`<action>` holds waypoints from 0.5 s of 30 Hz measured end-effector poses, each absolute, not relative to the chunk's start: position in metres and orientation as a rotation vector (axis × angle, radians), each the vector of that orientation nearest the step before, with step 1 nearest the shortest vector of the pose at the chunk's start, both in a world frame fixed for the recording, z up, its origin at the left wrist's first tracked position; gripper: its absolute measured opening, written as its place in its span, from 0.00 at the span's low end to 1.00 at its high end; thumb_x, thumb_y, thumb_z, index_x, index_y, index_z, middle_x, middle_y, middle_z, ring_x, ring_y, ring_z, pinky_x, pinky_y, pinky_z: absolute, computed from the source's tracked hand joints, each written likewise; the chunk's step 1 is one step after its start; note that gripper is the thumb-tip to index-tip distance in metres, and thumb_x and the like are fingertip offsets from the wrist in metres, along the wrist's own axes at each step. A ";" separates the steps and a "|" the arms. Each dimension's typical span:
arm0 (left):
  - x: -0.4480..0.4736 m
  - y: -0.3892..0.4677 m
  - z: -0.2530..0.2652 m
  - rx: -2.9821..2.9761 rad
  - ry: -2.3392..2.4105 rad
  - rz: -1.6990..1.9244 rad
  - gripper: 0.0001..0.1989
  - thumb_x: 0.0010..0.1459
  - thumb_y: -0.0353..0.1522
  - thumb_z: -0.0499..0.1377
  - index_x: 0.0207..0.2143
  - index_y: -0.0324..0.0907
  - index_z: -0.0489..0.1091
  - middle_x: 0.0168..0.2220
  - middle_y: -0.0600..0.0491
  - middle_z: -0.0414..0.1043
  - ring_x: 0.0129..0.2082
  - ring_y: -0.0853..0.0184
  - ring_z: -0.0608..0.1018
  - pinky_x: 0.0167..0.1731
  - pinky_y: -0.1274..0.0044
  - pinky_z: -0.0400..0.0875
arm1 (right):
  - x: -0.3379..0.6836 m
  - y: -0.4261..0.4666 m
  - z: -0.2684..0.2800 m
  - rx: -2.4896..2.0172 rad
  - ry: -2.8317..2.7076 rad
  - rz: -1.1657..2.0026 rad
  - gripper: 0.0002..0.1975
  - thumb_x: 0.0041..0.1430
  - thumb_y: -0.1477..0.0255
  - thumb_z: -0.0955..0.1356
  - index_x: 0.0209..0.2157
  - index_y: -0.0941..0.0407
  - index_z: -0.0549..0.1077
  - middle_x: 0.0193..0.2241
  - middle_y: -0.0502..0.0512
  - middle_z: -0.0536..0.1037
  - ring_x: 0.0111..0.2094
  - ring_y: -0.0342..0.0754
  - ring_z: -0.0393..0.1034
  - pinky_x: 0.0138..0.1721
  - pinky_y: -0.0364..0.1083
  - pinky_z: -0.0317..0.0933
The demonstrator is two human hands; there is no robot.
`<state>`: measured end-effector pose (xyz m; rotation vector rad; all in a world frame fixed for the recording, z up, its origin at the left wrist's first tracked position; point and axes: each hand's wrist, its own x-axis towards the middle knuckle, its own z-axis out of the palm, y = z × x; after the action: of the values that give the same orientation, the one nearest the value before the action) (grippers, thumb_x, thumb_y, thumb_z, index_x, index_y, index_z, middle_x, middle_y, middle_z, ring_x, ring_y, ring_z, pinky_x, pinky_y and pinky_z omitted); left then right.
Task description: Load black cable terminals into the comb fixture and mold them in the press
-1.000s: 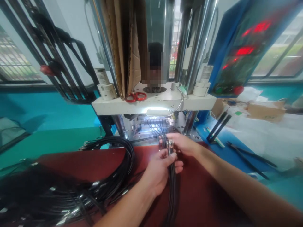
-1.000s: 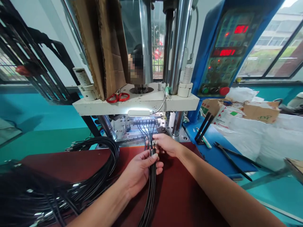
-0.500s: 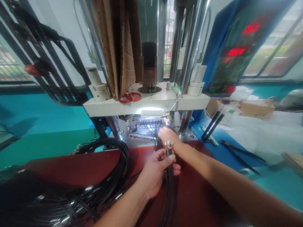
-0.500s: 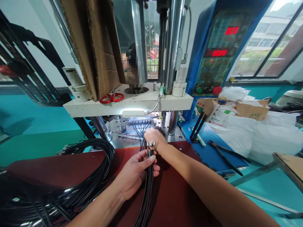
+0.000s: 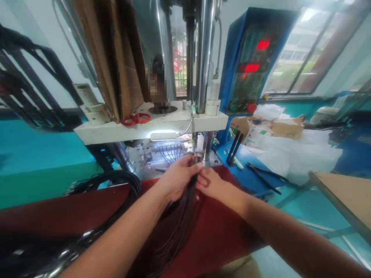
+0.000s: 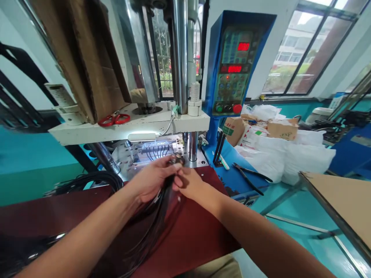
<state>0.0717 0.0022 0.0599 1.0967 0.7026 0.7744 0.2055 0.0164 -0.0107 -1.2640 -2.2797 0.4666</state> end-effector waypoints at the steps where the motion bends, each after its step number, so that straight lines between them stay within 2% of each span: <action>1: 0.078 0.000 0.054 1.090 0.702 0.689 0.05 0.56 0.30 0.58 0.35 0.38 0.64 0.27 0.54 0.69 0.19 0.72 0.74 0.16 0.82 0.68 | 0.220 0.006 -0.009 -1.257 -2.289 0.484 0.10 0.62 0.68 0.65 0.43 0.58 0.71 0.43 0.56 0.73 0.41 0.48 0.70 0.42 0.50 0.65; 2: 0.083 -0.003 0.046 1.077 0.696 0.625 0.05 0.56 0.30 0.58 0.34 0.38 0.64 0.27 0.53 0.69 0.19 0.72 0.74 0.15 0.83 0.67 | 0.234 -0.005 -0.008 -1.253 -2.297 0.510 0.07 0.62 0.71 0.64 0.39 0.57 0.72 0.42 0.55 0.74 0.41 0.48 0.69 0.43 0.48 0.64; 4: 0.092 -0.010 0.029 1.050 0.682 0.548 0.07 0.56 0.30 0.59 0.36 0.39 0.63 0.28 0.53 0.69 0.19 0.72 0.75 0.15 0.83 0.66 | 0.262 -0.025 -0.007 -1.323 -2.210 0.688 0.08 0.63 0.72 0.62 0.34 0.57 0.72 0.34 0.53 0.75 0.34 0.45 0.69 0.36 0.44 0.63; 7: 0.096 -0.015 0.008 1.044 0.694 0.500 0.09 0.55 0.31 0.59 0.38 0.39 0.63 0.29 0.54 0.68 0.20 0.72 0.75 0.18 0.81 0.68 | 0.290 -0.049 -0.010 -1.475 -1.847 1.025 0.14 0.64 0.64 0.60 0.31 0.58 0.71 0.22 0.48 0.69 0.22 0.40 0.61 0.22 0.40 0.54; 9: 0.095 -0.015 -0.001 1.032 0.741 0.487 0.08 0.56 0.30 0.59 0.37 0.39 0.63 0.28 0.54 0.68 0.20 0.72 0.74 0.18 0.81 0.68 | 0.299 -0.059 -0.012 -1.501 -1.610 1.124 0.16 0.62 0.60 0.62 0.32 0.57 0.71 0.19 0.45 0.65 0.18 0.38 0.55 0.18 0.39 0.46; 11: 0.094 -0.015 -0.007 1.000 0.778 0.474 0.07 0.56 0.30 0.58 0.36 0.39 0.63 0.27 0.55 0.67 0.20 0.73 0.74 0.19 0.81 0.68 | 0.300 -0.061 -0.013 -1.485 -1.448 1.131 0.16 0.61 0.58 0.63 0.31 0.57 0.70 0.17 0.43 0.62 0.15 0.37 0.51 0.16 0.39 0.43; 13: 0.094 -0.017 -0.010 0.969 0.774 0.440 0.07 0.57 0.30 0.58 0.36 0.38 0.63 0.28 0.54 0.68 0.21 0.72 0.74 0.21 0.80 0.69 | 0.298 -0.057 -0.011 -1.438 -1.393 1.093 0.16 0.61 0.59 0.63 0.29 0.57 0.70 0.16 0.44 0.64 0.15 0.37 0.55 0.17 0.39 0.49; 15: 0.094 -0.023 -0.011 0.947 0.758 0.395 0.07 0.57 0.30 0.58 0.37 0.38 0.63 0.29 0.53 0.69 0.23 0.71 0.75 0.23 0.78 0.70 | 0.292 -0.048 -0.010 -1.354 -1.343 1.093 0.15 0.61 0.60 0.64 0.32 0.58 0.72 0.22 0.49 0.73 0.22 0.40 0.67 0.26 0.41 0.62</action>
<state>0.0943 -0.0226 -0.0108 0.9471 0.7581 0.3950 0.2923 -0.0481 -0.0095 -1.3544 -1.3431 1.0928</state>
